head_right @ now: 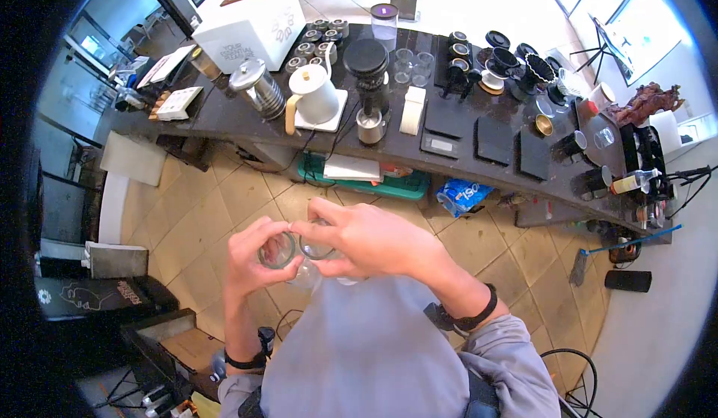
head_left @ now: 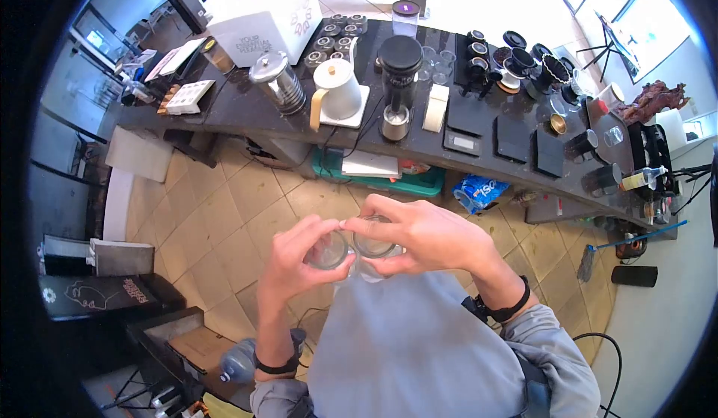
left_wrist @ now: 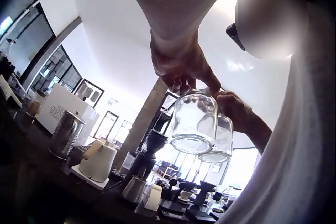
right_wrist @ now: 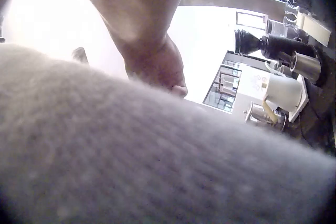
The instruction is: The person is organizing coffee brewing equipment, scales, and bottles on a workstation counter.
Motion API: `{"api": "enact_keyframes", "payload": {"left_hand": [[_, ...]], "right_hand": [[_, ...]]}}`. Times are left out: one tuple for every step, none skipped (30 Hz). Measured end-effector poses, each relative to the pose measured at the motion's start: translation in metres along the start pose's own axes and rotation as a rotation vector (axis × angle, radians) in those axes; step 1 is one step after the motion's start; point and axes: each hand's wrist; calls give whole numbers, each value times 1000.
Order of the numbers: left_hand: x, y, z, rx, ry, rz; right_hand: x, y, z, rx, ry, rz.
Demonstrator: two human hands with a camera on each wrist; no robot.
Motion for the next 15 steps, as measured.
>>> {"api": "enact_keyframes", "payload": {"left_hand": [[5,-16,-5,-18,-3,0],[11,-32,-10,-25,3,-2],[16,-44,-15,-55,18,-20],[21,-57,-21,-84,34,-42],[27,-71,-27,-85,43,-54],[33,-86,-32,-124,42,-64],[40,-100,-38,-165,40,-71],[48,-114,-45,-168,49,-79],[57,-129,-51,-218,51,-114],[66,-143,-58,-272,54,-146],[76,-157,-64,-278,65,-154],[88,-172,-69,-321,67,-167],[100,-186,-75,-368,69,-177],[112,-198,-81,-378,81,-182],[124,-211,-86,-416,71,-110]], "right_hand": [[11,-2,7,-8,2,0],[22,-5,14,5,-13,3],[30,-7,20,15,-34,6],[38,-10,26,3,-40,9],[48,-14,30,-29,-10,44],[56,-19,35,-61,20,78],[64,-24,41,-71,16,81],[70,-30,48,-59,18,133],[78,-35,53,-49,22,184],[89,-38,53,-61,21,184],[103,-42,51,-122,56,184],[114,-44,52,-186,92,186],[125,-44,60,-116,180,259],[139,-44,62,-133,183,260],[158,-44,56,-151,250,334]]}}
Point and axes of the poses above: each hand's wrist, its own y-axis away from the middle knuckle, its own x-axis out of the back of the hand, z = x × y, and after that the axes turned 15 degrees about -z, right-handed
